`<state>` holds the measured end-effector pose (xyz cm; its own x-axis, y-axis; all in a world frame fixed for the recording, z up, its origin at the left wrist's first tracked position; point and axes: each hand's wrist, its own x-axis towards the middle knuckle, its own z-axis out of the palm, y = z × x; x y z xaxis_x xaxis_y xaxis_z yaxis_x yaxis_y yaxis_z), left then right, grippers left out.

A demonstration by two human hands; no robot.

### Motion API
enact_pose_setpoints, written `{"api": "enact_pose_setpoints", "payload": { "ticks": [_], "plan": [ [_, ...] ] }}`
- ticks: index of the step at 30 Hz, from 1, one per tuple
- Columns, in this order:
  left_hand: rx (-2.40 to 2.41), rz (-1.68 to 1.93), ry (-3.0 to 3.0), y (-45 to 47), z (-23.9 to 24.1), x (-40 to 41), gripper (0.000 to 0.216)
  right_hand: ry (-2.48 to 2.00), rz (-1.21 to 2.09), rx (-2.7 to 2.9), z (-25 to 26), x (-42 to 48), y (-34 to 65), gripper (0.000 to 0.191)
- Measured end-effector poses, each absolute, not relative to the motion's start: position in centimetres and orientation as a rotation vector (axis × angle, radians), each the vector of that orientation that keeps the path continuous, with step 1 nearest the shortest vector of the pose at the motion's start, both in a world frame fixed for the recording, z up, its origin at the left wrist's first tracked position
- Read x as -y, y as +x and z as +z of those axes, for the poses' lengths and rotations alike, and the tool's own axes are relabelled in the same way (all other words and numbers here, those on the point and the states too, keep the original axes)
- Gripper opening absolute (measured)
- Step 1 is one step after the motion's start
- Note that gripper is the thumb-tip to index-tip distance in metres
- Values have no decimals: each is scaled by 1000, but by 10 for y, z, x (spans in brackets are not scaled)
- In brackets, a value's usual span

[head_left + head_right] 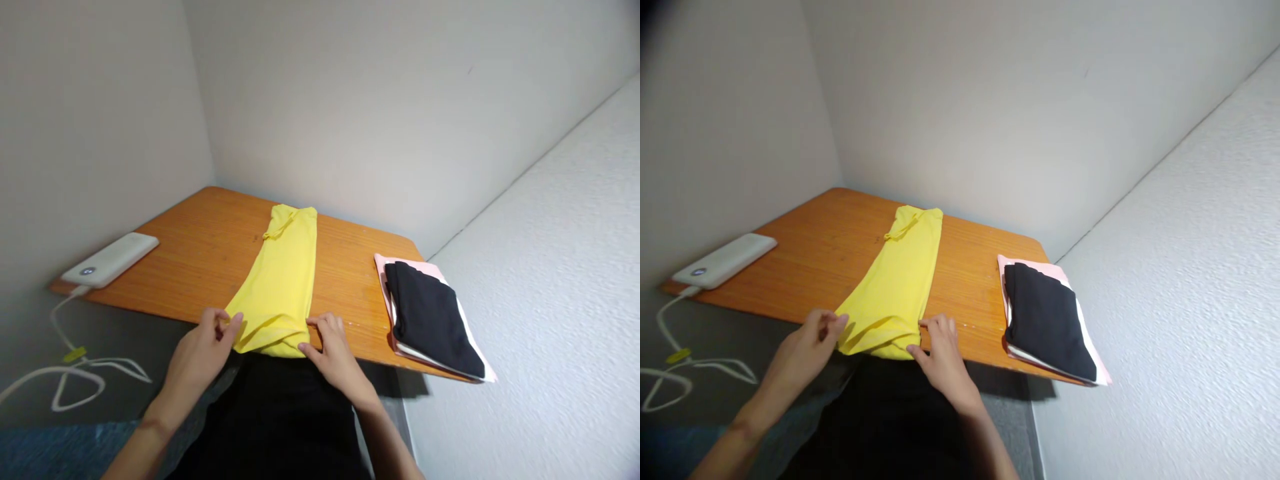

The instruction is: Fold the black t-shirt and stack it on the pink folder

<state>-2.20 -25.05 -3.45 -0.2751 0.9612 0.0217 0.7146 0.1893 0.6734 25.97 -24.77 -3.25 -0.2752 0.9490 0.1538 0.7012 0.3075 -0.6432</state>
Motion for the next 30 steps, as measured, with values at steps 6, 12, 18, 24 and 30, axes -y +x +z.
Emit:
{"api": "enact_pose_setpoints", "payload": {
  "ticks": [6,12,18,24,30],
  "plan": [
    [-1633,1212,1321,-17,-40,235,44,-1377,535,2032,-24,247,251,19],
    [-1493,1204,1142,-36,-13,248,51,-1248,229,1984,-18,277,245,21],
    [-1565,1133,1239,-60,-73,269,55,-1199,-113,2221,-60,311,232,26],
    [-1675,1020,1315,-62,-113,266,71,-1295,-21,2157,-100,324,235,38],
    [-1511,967,1331,-63,-88,264,57,-1294,387,1959,-115,327,249,52]
  ]
}}
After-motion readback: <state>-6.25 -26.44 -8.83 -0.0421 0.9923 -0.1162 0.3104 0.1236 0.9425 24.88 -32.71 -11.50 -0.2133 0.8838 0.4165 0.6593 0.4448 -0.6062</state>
